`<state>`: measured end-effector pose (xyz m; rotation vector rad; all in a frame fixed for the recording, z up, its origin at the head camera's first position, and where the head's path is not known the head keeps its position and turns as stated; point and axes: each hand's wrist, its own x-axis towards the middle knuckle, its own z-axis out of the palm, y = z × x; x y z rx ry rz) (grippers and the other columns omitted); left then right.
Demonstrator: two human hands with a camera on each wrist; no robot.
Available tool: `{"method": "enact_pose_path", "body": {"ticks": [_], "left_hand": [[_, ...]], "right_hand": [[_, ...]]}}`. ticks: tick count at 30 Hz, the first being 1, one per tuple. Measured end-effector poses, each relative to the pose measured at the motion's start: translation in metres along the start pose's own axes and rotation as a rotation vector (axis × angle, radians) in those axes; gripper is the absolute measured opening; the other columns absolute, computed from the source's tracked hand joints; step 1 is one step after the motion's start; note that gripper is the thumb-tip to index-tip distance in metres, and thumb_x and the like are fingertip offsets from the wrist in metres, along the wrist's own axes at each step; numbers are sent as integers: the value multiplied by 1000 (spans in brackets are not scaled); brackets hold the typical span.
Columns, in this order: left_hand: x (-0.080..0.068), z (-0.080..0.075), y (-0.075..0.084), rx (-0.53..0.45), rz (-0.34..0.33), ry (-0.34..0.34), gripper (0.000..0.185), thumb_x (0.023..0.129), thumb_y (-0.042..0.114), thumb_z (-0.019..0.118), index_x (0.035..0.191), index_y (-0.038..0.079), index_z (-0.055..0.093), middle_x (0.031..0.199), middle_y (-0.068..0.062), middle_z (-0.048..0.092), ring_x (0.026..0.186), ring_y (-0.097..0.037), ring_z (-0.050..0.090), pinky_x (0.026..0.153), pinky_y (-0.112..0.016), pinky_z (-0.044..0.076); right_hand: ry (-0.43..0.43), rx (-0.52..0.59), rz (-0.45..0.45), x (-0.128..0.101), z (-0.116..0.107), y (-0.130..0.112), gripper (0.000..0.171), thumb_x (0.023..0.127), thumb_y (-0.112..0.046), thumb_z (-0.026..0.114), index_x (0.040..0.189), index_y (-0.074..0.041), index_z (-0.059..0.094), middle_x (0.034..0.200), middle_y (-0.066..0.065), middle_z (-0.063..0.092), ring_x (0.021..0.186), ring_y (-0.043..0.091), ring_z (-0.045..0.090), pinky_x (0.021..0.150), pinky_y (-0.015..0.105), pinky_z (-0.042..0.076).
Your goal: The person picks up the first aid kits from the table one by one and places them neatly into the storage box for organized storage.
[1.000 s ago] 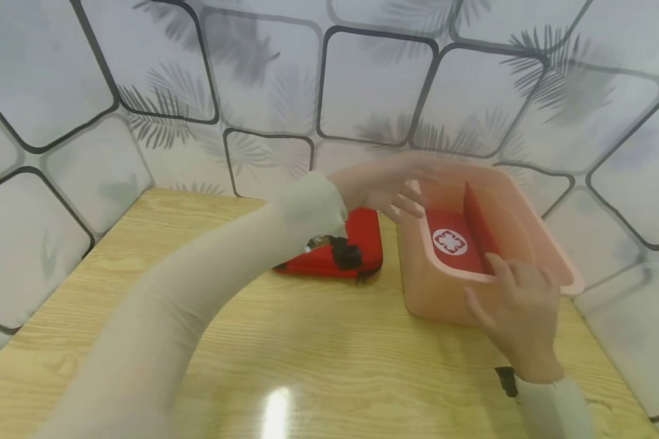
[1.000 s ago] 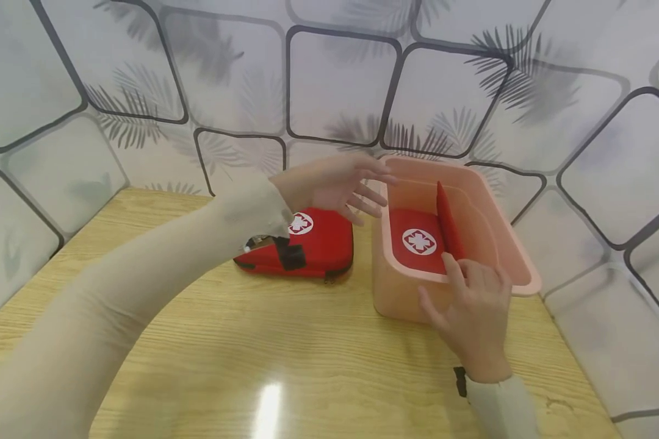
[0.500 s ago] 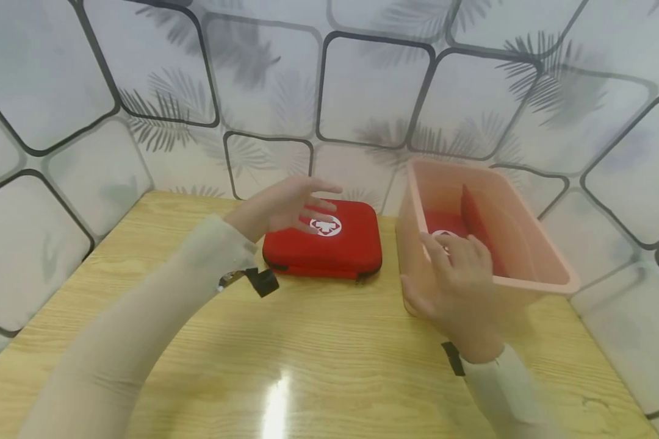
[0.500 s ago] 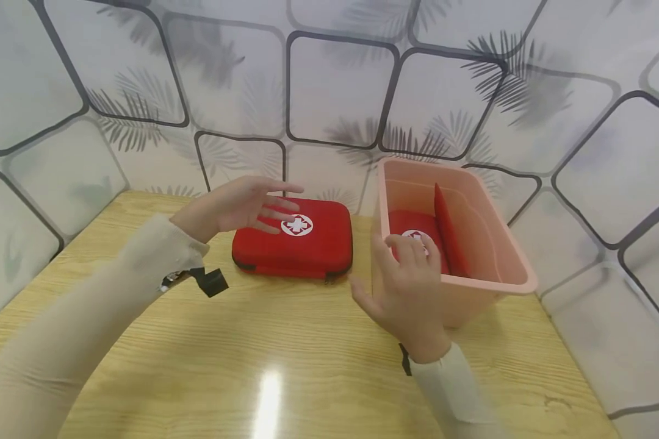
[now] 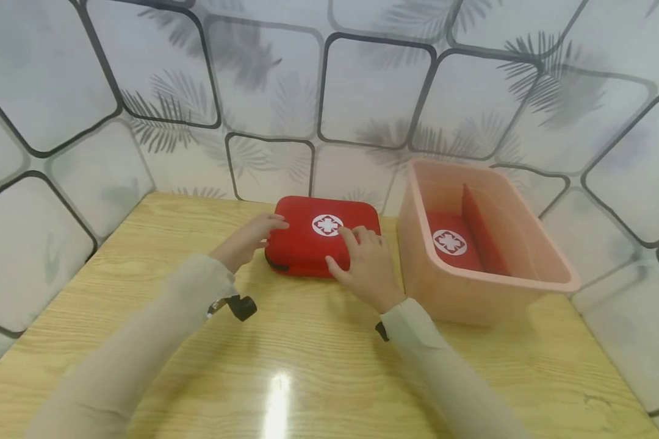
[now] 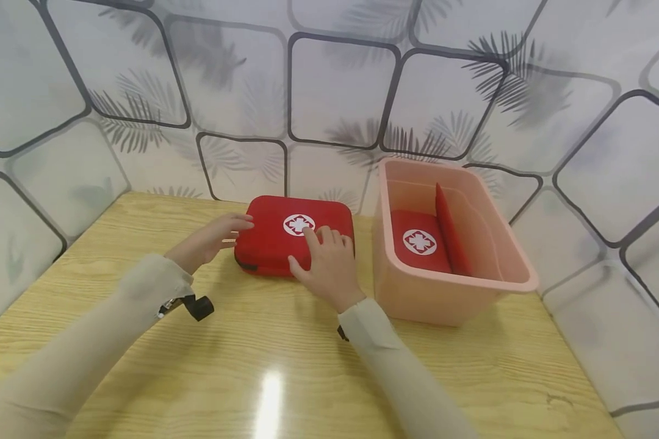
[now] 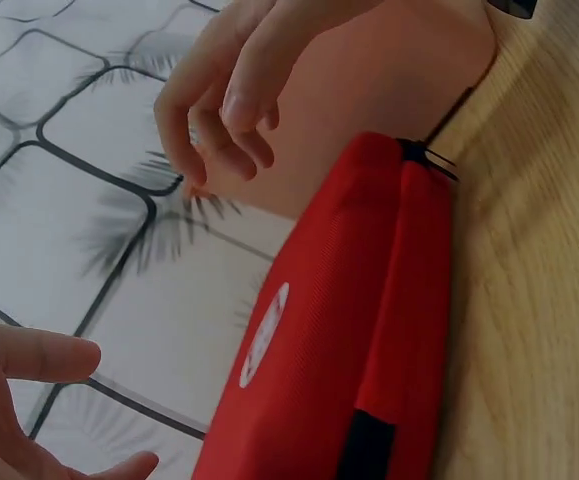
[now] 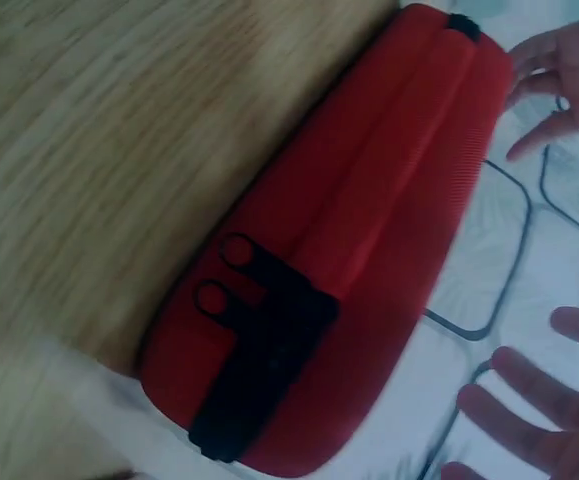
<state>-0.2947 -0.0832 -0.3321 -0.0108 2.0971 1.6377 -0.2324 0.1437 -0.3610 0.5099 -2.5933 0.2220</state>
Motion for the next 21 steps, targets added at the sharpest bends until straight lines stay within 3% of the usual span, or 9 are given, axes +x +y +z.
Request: {"method": "enact_pose_path", "body": {"ticks": [5, 8, 10, 12, 13, 15, 17, 18, 21], "left_hand": [[7, 1, -20, -1, -67, 32, 71, 93, 21, 50, 149, 7, 8, 155, -18, 6, 142, -39, 14, 117, -50, 17], [10, 4, -28, -70, -110, 17, 79, 92, 20, 51, 148, 9, -3, 153, -22, 11, 141, -39, 20, 116, -48, 23], [12, 5, -34, -89, -130, 8, 79, 93, 20, 51, 147, 10, -6, 151, -24, 17, 135, -38, 31, 110, -46, 32], [13, 4, -38, -74, -138, 20, 78, 93, 21, 51, 147, 11, -4, 131, -24, 40, 112, -32, 50, 95, -39, 46], [13, 3, -39, -59, -137, 25, 76, 93, 21, 51, 147, 11, -2, 119, -21, 46, 98, -27, 53, 85, -36, 49], [14, 2, -42, -49, -136, 31, 74, 93, 21, 51, 147, 11, 0, 95, -12, 46, 74, -17, 47, 66, -28, 48], [14, 1, -43, -51, -137, 41, 74, 93, 20, 52, 147, 12, 3, 83, -4, 38, 63, -12, 38, 56, -23, 44], [13, 0, -42, -46, -136, 45, 73, 93, 19, 52, 147, 11, 4, 84, -5, 39, 61, -12, 38, 55, -23, 44], [13, -5, -41, -44, -121, 57, 71, 93, 16, 51, 148, 9, 7, 109, -16, 47, 77, -18, 48, 63, -27, 46]], "right_hand": [[-177, 15, 173, 10, 15, 4, 58, 84, -44, 60, 131, -13, 47, 118, 13, 51, 106, 28, 51, 93, 48, 44], [-232, 37, 242, 13, 21, 8, 58, 85, -43, 60, 132, -13, 46, 122, 14, 48, 110, 30, 48, 95, 49, 42], [-259, 46, 267, 13, 23, 10, 57, 85, -42, 61, 132, -13, 46, 125, 15, 47, 112, 31, 47, 96, 51, 42], [-294, 44, 278, 13, 24, 11, 56, 85, -43, 61, 132, -14, 48, 127, 15, 47, 115, 32, 46, 97, 53, 41], [-311, 40, 279, 13, 24, 11, 56, 85, -43, 60, 132, -15, 48, 127, 16, 47, 115, 33, 45, 97, 54, 41], [-345, 26, 276, 12, 24, 11, 55, 85, -44, 60, 131, -15, 50, 129, 16, 48, 117, 34, 45, 97, 55, 41], [-368, 8, 262, 11, 23, 9, 55, 85, -44, 60, 131, -16, 51, 128, 15, 49, 117, 33, 45, 97, 55, 41], [-372, -2, 251, 10, 23, 9, 54, 85, -44, 59, 131, -16, 52, 128, 15, 49, 116, 33, 45, 96, 55, 42], [-375, -30, 219, 7, 22, 5, 54, 85, -45, 59, 131, -17, 53, 129, 14, 51, 116, 32, 46, 95, 54, 42]]}}
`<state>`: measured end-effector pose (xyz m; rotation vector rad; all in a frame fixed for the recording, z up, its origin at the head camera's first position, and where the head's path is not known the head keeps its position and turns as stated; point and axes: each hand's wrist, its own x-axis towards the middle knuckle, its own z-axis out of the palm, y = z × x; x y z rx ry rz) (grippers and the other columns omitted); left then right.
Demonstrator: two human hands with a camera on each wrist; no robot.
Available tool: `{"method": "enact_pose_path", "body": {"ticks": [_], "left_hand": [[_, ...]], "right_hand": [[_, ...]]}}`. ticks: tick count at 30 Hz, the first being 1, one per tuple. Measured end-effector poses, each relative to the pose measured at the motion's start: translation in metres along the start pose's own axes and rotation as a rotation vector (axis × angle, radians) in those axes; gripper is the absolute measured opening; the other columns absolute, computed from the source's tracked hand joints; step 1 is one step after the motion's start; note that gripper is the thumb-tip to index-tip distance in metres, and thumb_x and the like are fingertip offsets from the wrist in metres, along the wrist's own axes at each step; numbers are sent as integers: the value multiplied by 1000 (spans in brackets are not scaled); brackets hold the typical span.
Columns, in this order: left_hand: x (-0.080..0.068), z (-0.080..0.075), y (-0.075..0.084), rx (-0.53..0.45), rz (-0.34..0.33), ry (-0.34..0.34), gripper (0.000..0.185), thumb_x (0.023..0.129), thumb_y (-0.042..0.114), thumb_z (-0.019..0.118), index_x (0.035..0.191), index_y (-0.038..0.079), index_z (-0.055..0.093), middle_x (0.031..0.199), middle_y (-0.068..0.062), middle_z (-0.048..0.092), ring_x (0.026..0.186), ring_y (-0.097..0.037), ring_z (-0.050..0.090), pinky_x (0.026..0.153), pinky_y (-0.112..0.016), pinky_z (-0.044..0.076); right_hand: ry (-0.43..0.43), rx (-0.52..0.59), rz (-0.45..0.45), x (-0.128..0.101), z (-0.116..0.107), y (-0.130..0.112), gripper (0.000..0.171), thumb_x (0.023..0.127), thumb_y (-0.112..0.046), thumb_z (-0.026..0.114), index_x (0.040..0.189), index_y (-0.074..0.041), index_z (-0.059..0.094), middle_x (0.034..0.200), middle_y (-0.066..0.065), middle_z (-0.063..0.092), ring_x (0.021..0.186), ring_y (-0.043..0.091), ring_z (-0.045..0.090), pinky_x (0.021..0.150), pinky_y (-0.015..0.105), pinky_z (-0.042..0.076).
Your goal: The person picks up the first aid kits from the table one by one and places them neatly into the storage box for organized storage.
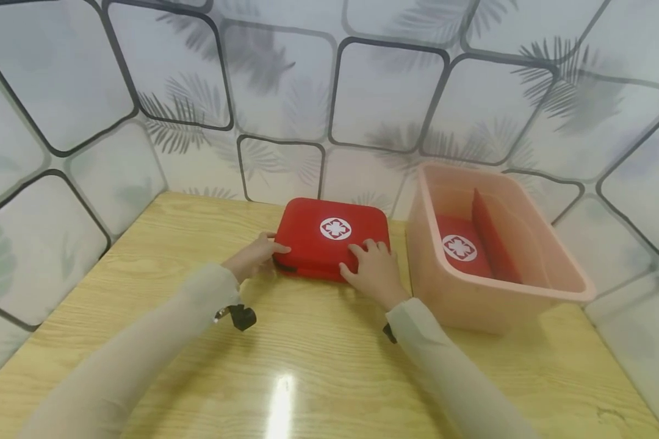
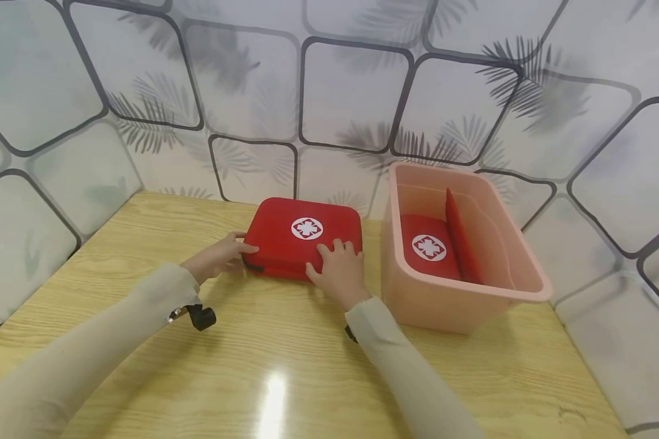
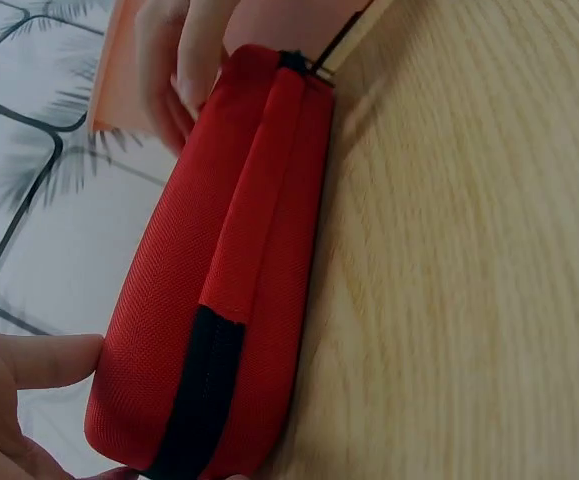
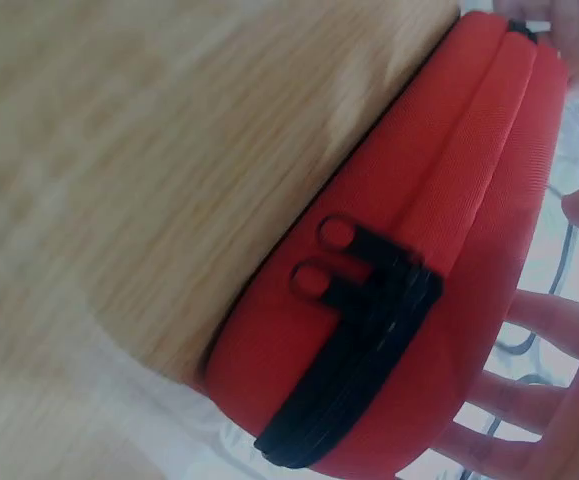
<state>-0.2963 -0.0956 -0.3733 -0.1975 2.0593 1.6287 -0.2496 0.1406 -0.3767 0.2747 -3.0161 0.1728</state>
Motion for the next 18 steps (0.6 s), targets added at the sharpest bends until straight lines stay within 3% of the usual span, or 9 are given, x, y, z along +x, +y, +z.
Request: {"method": "enact_pose_path", "body": {"ticks": [2, 4, 11, 15, 17, 18], "left_hand": [[1, -5, 1, -9, 10, 7, 69, 93, 13, 50, 149, 7, 9, 132, -21, 41, 98, -25, 51, 76, -30, 47], [3, -12, 2, -22, 21, 17, 67, 92, 10, 48, 149, 6, 12, 146, -21, 29, 117, -29, 42, 87, -34, 44], [7, -42, 4, -54, 31, 74, 62, 92, 7, 43, 149, 3, 18, 140, -14, 31, 105, -21, 38, 89, -29, 38], [17, -57, 1, -77, 42, 91, 65, 91, 6, 45, 150, 5, 15, 152, -18, 23, 131, -30, 33, 107, -34, 34], [29, -66, -4, -108, 57, 91, 70, 90, 6, 48, 150, 7, 14, 155, -18, 16, 139, -33, 23, 113, -37, 28], [42, -75, -11, -142, 85, 79, 72, 87, 7, 54, 150, 8, 18, 154, -17, 21, 138, -32, 28, 110, -35, 32]], "right_hand": [[2, -20, -26, -4, 0, -3, 53, 86, -46, 58, 131, -18, 53, 130, 13, 52, 117, 32, 46, 95, 54, 42], [2, -32, -58, -9, 1, -8, 53, 85, -47, 58, 131, -20, 54, 131, 12, 52, 118, 32, 46, 95, 55, 42], [43, -11, -229, -26, 1, -35, 48, 85, -46, 59, 125, -20, 59, 126, 8, 59, 110, 27, 51, 88, 48, 48], [48, 5, -332, -34, -1, -53, 45, 83, -46, 60, 121, -21, 62, 124, 5, 62, 107, 25, 54, 85, 42, 49], [43, 14, -378, -38, -2, -64, 44, 83, -46, 60, 121, -22, 63, 125, 4, 62, 106, 24, 55, 84, 41, 47], [34, 21, -397, -39, -3, -69, 44, 84, -46, 59, 121, -22, 63, 126, 4, 62, 107, 24, 55, 84, 40, 47]]}}
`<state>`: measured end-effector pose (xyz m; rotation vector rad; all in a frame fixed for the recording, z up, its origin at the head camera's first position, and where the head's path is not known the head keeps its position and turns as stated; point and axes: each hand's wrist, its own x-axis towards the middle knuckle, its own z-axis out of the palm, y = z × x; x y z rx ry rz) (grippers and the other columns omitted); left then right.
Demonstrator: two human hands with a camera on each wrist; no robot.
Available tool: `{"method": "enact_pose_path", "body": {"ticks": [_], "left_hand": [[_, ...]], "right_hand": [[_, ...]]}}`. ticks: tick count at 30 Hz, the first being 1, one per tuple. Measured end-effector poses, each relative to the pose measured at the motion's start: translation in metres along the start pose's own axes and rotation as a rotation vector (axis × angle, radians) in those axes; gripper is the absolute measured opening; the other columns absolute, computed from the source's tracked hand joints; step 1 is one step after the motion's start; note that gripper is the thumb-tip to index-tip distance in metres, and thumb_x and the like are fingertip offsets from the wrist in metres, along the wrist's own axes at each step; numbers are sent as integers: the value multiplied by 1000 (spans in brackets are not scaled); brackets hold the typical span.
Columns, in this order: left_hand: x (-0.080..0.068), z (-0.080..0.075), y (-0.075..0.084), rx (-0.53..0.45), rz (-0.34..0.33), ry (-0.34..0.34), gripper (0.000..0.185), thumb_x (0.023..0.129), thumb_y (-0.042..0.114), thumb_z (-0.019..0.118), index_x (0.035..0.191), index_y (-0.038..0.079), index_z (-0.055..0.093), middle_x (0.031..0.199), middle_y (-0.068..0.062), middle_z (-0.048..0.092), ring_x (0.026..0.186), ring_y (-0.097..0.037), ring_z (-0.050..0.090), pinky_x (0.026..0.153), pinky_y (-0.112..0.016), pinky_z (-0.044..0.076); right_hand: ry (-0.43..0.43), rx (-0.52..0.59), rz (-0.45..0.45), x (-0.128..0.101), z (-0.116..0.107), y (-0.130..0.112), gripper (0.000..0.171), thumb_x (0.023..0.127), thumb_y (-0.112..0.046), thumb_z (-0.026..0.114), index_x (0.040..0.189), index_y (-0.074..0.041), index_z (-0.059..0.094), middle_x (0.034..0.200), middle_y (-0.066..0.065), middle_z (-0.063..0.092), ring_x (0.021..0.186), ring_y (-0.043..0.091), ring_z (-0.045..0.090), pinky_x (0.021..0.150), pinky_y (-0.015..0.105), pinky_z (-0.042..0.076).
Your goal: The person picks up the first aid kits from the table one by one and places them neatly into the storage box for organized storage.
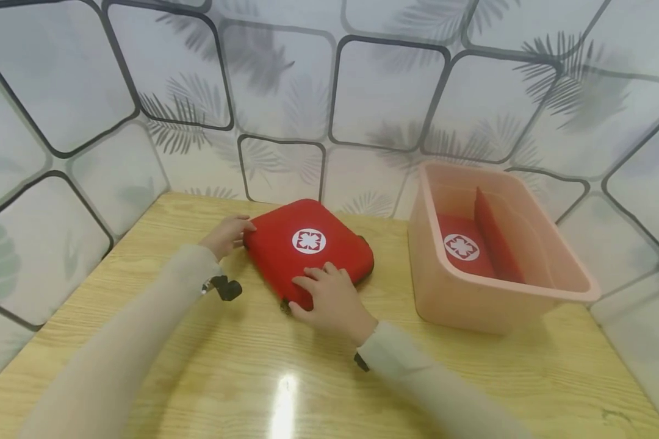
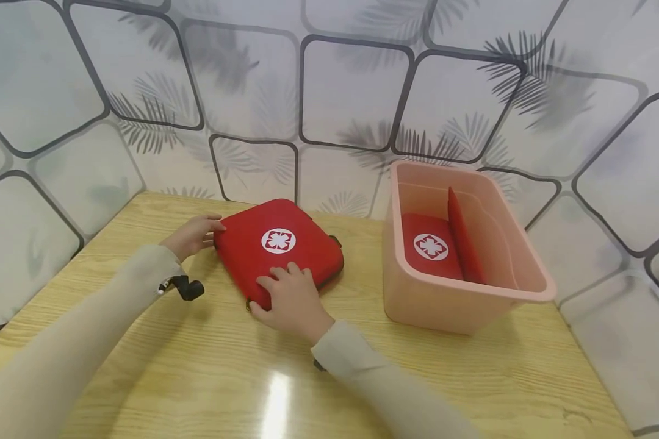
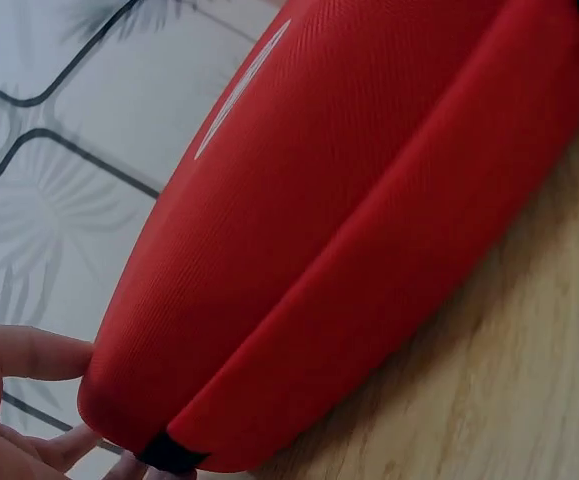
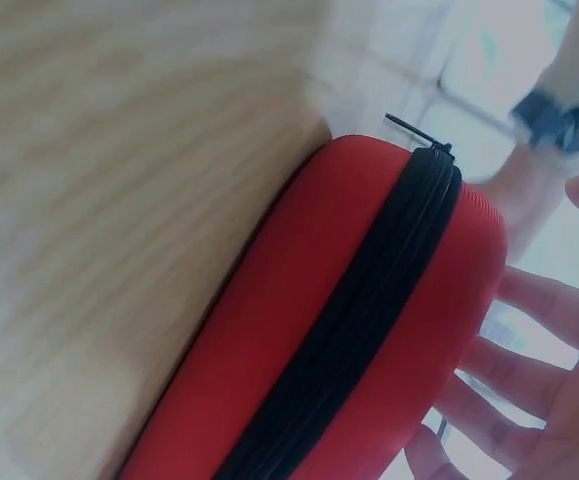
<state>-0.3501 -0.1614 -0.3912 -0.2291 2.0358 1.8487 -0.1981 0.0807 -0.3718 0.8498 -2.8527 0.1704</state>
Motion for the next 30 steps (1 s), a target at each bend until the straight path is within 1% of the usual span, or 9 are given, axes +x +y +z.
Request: {"method": "enact_pose_path", "body": {"ticks": [4, 7, 11, 14, 17, 20, 23, 27, 30], "left_hand": [[12, -13, -7, -20, 22, 1, 75, 88, 11, 57, 151, 9, 15, 155, -17, 18, 140, -33, 26, 110, -37, 33], [-6, -6, 1, 22, -18, 24, 66, 96, 18, 48, 150, 5, 12, 156, -17, 15, 140, -34, 25, 113, -41, 31], [-25, -3, 5, 36, -72, 2, 59, 99, 31, 42, 145, -3, 25, 146, -20, 37, 117, -24, 54, 110, -39, 36], [-36, -1, 5, -22, -133, -36, 55, 98, 36, 40, 137, -2, 34, 117, -16, 56, 86, -12, 58, 98, -33, 44], [-47, 5, 2, -87, -226, -69, 51, 95, 39, 43, 130, 3, 32, 101, -4, 50, 80, -12, 53, 82, -29, 44], [-56, 10, -4, -126, -314, -116, 67, 91, 40, 52, 136, 2, 22, 113, -9, 43, 90, -19, 51, 83, -33, 46], [-63, 12, -9, -139, -346, -153, 78, 89, 36, 57, 142, 2, 11, 122, -12, 35, 95, -21, 50, 87, -36, 48], [-61, 10, -15, -208, -382, -156, 55, 90, 29, 55, 128, 3, 24, 113, -8, 36, 87, -17, 52, 83, -33, 49], [-56, 6, -19, -257, -402, -135, 45, 90, 26, 56, 119, 7, 28, 108, -5, 37, 82, -15, 52, 78, -30, 49]], "right_hand": [[1, 15, -73, 3, -1, -20, 43, 85, -46, 59, 121, -23, 63, 128, 3, 61, 102, 21, 55, 80, 34, 45], [12, 28, -109, 5, 0, -30, 42, 85, -46, 59, 121, -24, 63, 129, 2, 61, 97, 17, 54, 74, 28, 42], [-28, 177, -106, 7, -1, -37, 43, 86, -43, 58, 124, -23, 60, 130, -3, 60, 98, 15, 53, 81, 28, 42], [-65, 395, -12, 11, -9, -28, 46, 88, -39, 58, 130, -19, 55, 131, -4, 58, 111, 16, 54, 97, 33, 43], [-1, 548, 142, 20, -16, -3, 49, 88, -33, 60, 132, -12, 51, 131, 2, 57, 122, 19, 51, 105, 38, 41], [65, 581, 291, 31, -17, 30, 53, 87, -32, 61, 133, -7, 48, 133, 8, 54, 124, 24, 50, 106, 41, 40], [18, 599, 394, 40, -13, 57, 55, 89, -34, 59, 133, -5, 45, 135, 14, 52, 125, 28, 50, 104, 44, 41], [-106, 653, 447, 47, -4, 78, 59, 92, -37, 55, 137, -2, 40, 138, 19, 49, 127, 31, 48, 104, 46, 41], [-135, 683, 482, 49, 0, 84, 62, 92, -38, 53, 138, 1, 38, 139, 20, 48, 127, 32, 47, 105, 45, 41]]}}
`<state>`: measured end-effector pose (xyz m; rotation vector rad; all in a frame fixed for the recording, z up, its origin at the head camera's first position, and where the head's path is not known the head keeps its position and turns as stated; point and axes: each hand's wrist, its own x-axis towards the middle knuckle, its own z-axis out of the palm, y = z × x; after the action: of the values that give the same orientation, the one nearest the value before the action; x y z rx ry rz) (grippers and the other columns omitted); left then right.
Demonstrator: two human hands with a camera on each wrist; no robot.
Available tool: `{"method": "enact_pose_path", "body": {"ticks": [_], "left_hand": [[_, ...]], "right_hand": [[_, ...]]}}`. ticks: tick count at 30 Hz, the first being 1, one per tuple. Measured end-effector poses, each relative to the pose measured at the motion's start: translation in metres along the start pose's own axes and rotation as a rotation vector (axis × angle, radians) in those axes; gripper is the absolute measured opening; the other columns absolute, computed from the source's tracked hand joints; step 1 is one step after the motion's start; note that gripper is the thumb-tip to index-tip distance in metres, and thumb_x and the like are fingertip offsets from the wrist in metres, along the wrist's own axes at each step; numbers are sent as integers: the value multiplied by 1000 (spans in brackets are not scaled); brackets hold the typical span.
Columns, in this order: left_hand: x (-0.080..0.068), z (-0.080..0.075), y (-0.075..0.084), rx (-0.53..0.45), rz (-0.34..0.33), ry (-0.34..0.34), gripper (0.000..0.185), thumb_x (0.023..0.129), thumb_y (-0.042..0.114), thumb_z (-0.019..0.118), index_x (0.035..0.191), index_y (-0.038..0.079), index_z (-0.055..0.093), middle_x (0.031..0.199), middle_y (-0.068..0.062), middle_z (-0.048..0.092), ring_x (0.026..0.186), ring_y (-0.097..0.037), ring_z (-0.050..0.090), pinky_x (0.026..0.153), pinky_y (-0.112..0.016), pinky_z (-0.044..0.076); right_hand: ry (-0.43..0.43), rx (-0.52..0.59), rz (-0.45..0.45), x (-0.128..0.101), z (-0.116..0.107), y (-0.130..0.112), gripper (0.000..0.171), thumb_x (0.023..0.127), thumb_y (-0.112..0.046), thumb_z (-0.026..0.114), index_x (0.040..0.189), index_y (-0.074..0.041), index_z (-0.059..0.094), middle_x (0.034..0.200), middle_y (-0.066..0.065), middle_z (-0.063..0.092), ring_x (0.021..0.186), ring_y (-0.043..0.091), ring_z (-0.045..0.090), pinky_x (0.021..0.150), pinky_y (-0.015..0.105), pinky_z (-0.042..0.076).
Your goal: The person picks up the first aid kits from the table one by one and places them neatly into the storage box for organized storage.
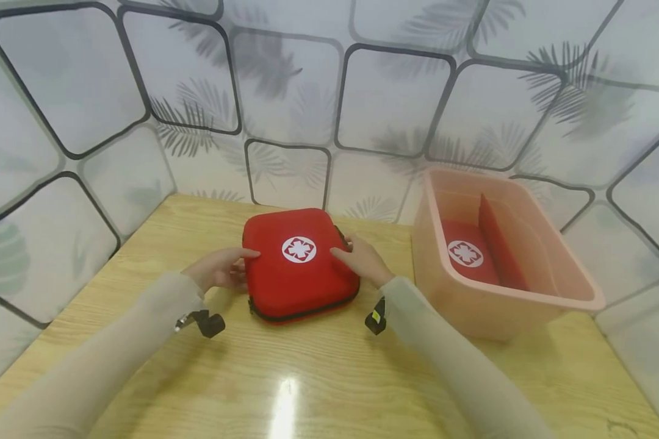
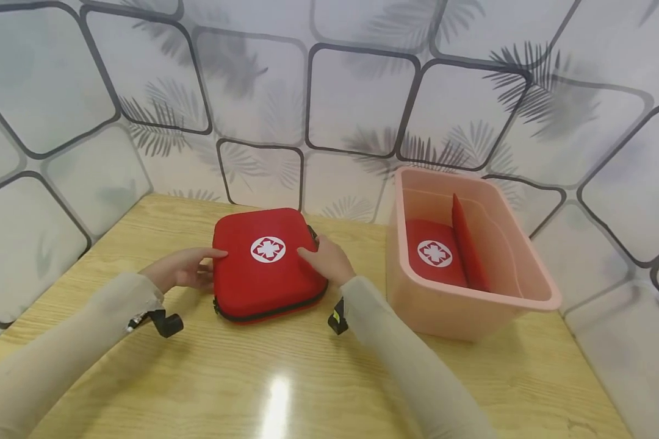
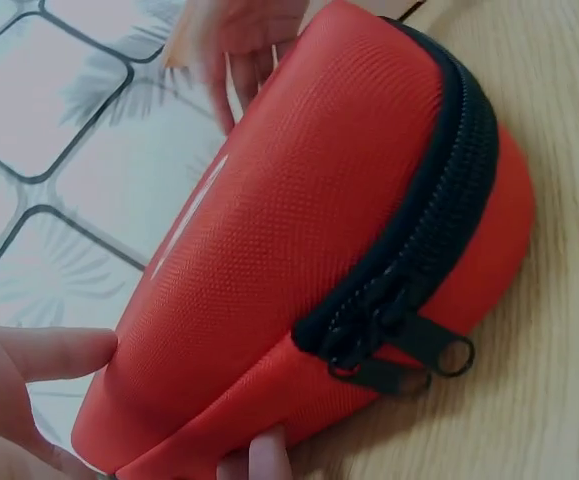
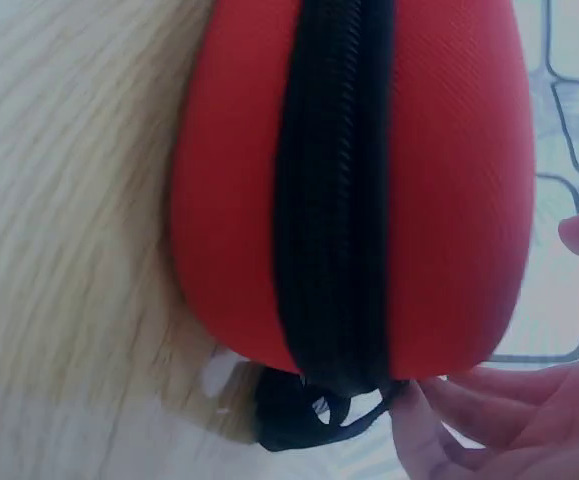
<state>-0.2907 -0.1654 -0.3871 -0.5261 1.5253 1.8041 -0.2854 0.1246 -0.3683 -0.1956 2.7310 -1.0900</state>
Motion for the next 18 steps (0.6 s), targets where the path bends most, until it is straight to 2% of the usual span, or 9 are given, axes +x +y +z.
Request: {"method": "enact_pose_path", "body": {"ticks": [2, 4, 7, 9, 11, 15, 18], "left_hand": [[0, -3, -1, 11, 11, -7, 52, 90, 26, 56, 126, 7, 25, 109, -6, 36, 81, -14, 53, 75, -28, 50], [-9, -1, 0, 44, 24, -14, 53, 92, 27, 54, 130, 8, 24, 111, -7, 36, 80, -13, 54, 73, -26, 51], [-20, 1, 1, 91, 40, -30, 43, 94, 29, 50, 126, 8, 30, 110, -8, 36, 76, -11, 54, 71, -23, 51], [-26, 4, 3, 122, 45, -38, 32, 95, 30, 47, 116, 9, 36, 108, -8, 39, 74, -10, 55, 71, -22, 50], [-24, 2, 4, 162, 61, -48, 28, 95, 32, 46, 110, 9, 39, 103, -8, 43, 72, -9, 55, 69, -20, 50], [-23, 0, 6, 241, 132, -54, 29, 94, 33, 48, 107, 7, 43, 91, -4, 52, 71, -8, 56, 69, -17, 50], [-26, -1, 7, 290, 203, -30, 40, 93, 37, 50, 116, 4, 42, 92, -2, 55, 76, -9, 58, 73, -20, 51]], "right_hand": [[-10, 65, 47, 1, 0, 1, 61, 92, -38, 53, 137, 2, 40, 135, 20, 50, 119, 31, 53, 99, 42, 45], [-28, 140, 88, 1, -1, 1, 51, 93, -36, 53, 125, 3, 50, 116, 16, 60, 100, 26, 59, 88, 35, 50], [-82, 237, 156, 1, -2, 1, 35, 93, -35, 52, 102, -1, 56, 91, 5, 56, 78, 16, 52, 72, 26, 49], [-112, 272, 193, 1, -2, 3, 29, 92, -35, 52, 88, -6, 52, 81, 0, 47, 72, 13, 46, 68, 24, 44], [-126, 296, 227, 2, -1, 5, 29, 91, -37, 52, 89, -8, 50, 84, 1, 46, 74, 14, 45, 69, 24, 42], [-107, 361, 264, 1, 4, 6, 35, 90, -37, 53, 103, -4, 54, 88, 0, 48, 80, 15, 45, 72, 25, 39], [-96, 402, 252, -1, 8, 5, 34, 90, -36, 53, 100, -4, 56, 80, -2, 49, 77, 14, 46, 69, 24, 39]]}}
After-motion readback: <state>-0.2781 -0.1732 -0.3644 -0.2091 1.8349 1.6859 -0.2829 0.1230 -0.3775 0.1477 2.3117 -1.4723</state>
